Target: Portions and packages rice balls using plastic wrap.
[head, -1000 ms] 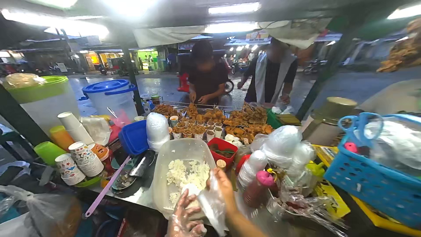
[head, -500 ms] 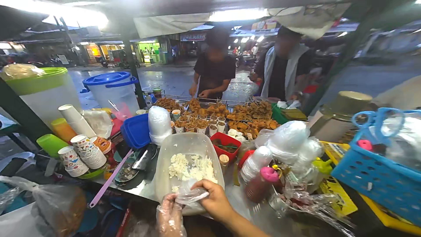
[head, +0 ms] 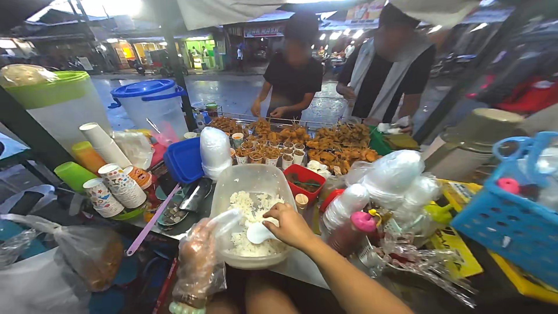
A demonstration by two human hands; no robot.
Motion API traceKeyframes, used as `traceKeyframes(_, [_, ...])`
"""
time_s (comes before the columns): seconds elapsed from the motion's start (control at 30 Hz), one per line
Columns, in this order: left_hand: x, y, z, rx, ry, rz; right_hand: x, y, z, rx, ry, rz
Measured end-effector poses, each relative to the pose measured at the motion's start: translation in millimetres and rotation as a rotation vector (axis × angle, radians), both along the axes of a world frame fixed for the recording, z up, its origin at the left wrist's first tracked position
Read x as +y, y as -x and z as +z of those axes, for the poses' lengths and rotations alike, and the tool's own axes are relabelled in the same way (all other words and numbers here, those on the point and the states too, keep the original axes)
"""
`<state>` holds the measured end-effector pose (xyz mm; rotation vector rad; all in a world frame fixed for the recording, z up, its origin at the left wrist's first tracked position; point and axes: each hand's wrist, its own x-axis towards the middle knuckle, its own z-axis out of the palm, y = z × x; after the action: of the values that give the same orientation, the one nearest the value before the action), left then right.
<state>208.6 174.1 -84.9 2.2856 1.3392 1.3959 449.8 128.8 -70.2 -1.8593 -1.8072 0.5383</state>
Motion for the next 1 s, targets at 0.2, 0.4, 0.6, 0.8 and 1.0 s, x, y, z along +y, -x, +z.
traceKeyframes(0.2, [23.9,-16.3,29.7,0.259,0.465,0.014,29.8,10.5,-8.3,-0.415,0.508,0.027])
traceKeyframes(0.4, [52.6,-34.5,5.4,0.378,0.609,0.025,40.6,20.6,-10.5,-0.44,0.43,0.146])
traceKeyframes(0.6, [52.0,-36.2,-2.4,0.32,0.57,0.094,55.9,39.4,-14.4,-0.71,0.309,0.382])
traceKeyframes(0.8, [53.0,-38.1,-3.1,0.296,0.577,0.12,80.4,37.4,-16.9,-0.569,0.541,0.299])
traceKeyframes(1.0, [51.5,-39.3,1.1,0.302,0.617,0.119,86.2,44.5,-38.4,-0.373,0.591,0.277])
